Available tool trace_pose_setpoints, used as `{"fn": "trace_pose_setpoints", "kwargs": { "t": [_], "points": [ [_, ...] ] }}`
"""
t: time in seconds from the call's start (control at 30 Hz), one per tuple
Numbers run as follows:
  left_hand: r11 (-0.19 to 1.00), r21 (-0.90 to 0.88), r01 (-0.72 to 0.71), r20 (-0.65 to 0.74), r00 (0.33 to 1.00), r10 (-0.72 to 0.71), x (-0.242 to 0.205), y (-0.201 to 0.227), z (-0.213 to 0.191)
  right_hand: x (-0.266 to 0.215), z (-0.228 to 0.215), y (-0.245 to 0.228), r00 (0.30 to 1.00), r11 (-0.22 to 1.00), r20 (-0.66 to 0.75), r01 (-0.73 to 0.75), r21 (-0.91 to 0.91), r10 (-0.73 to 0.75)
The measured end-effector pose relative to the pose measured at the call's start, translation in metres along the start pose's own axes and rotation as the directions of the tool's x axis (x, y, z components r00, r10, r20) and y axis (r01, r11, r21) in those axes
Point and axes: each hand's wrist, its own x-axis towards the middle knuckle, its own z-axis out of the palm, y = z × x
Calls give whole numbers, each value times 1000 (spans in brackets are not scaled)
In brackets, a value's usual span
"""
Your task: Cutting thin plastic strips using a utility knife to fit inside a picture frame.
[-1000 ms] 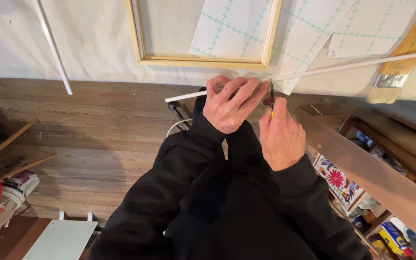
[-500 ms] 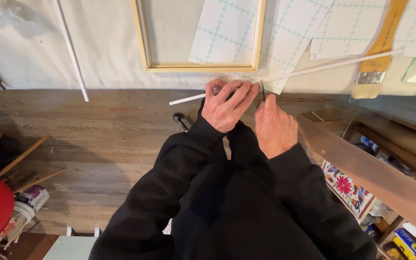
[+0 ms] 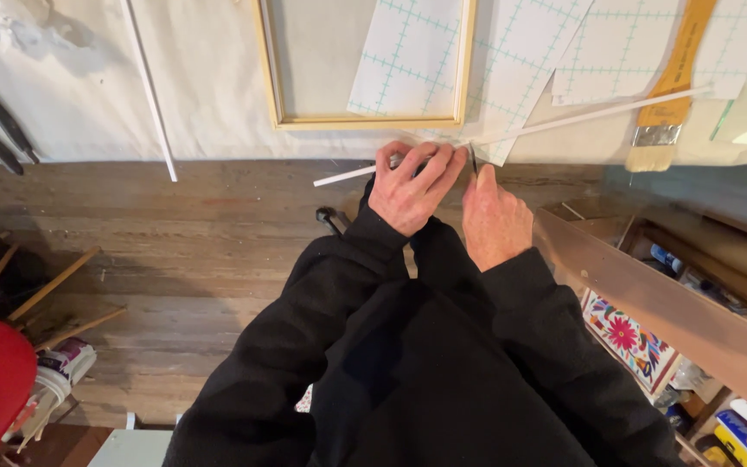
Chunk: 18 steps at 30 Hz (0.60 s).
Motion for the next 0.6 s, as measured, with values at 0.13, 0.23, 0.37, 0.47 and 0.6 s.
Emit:
{"fn": "trace_pose_setpoints", "kwargs": {
  "t": [0.13, 0.23, 0.37, 0.47, 0.6],
  "points": [
    [1000, 13, 2, -5, 1000, -2, -2, 0, 5, 0, 4, 4, 998, 998, -45, 42, 44, -40],
    [1000, 16, 2, 9, 1000, -2, -3, -1, 4, 0, 3, 2, 1000, 999, -21, 22, 23, -22],
    [1000, 16, 1, 14, 1000, -1, -2, -1, 4, 0, 4, 1, 1000, 1000, -7, 14, 28, -14],
    [1000, 15, -5, 14, 1000, 5, -1, -3, 4, 1, 2, 1, 999, 999, -30, 28, 39, -27],
    [999, 44, -2, 5, 1000, 2, -3, -2, 5, 1, 1, 1, 1000, 998, -5, -3, 59, 3]
  ]
}}
